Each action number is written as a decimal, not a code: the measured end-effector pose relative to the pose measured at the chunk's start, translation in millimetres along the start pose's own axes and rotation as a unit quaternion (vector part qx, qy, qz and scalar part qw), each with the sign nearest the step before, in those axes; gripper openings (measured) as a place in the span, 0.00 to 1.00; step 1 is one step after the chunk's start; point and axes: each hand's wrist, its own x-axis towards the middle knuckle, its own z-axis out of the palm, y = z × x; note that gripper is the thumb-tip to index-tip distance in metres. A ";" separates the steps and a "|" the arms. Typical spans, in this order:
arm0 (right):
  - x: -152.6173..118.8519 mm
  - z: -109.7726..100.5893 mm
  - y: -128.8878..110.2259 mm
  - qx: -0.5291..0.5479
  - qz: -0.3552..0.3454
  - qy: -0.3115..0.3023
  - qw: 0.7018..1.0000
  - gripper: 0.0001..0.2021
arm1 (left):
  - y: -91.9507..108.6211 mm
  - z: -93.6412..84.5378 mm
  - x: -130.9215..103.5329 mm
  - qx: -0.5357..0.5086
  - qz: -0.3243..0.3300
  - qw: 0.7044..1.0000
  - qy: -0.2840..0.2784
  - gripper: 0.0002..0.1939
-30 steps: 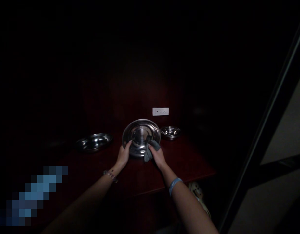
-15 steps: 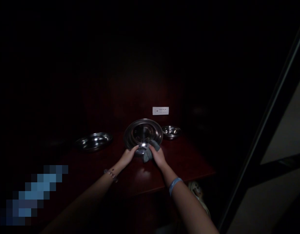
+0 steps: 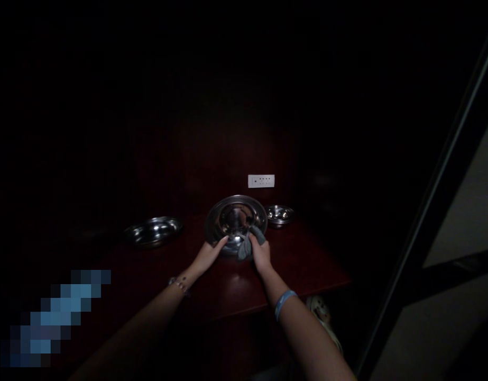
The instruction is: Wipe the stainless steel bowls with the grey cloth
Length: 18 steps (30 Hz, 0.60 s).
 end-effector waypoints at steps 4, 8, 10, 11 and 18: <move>0.1 0.1 -0.9 0.013 -0.023 0.015 1.000 0.21 | 4.3 1.5 -2.5 0.024 0.039 0.999 0.012 0.34; -0.6 0.5 -1.0 0.019 -0.022 0.012 1.000 0.22 | 4.6 3.5 -8.0 0.054 0.018 0.995 -0.085 0.29; -1.2 1.0 -1.2 0.016 -0.017 0.001 1.000 0.23 | 3.5 4.1 -9.8 0.052 0.000 0.992 -0.117 0.24; -1.6 1.3 -1.4 0.014 -0.016 -0.006 1.000 0.23 | 2.9 4.1 -10.1 0.048 -0.003 0.992 -0.113 0.23; -6.6 4.0 -2.6 -0.013 -0.007 -0.074 0.997 0.25 | -3.2 1.2 -4.0 0.020 -0.024 0.999 -0.015 0.21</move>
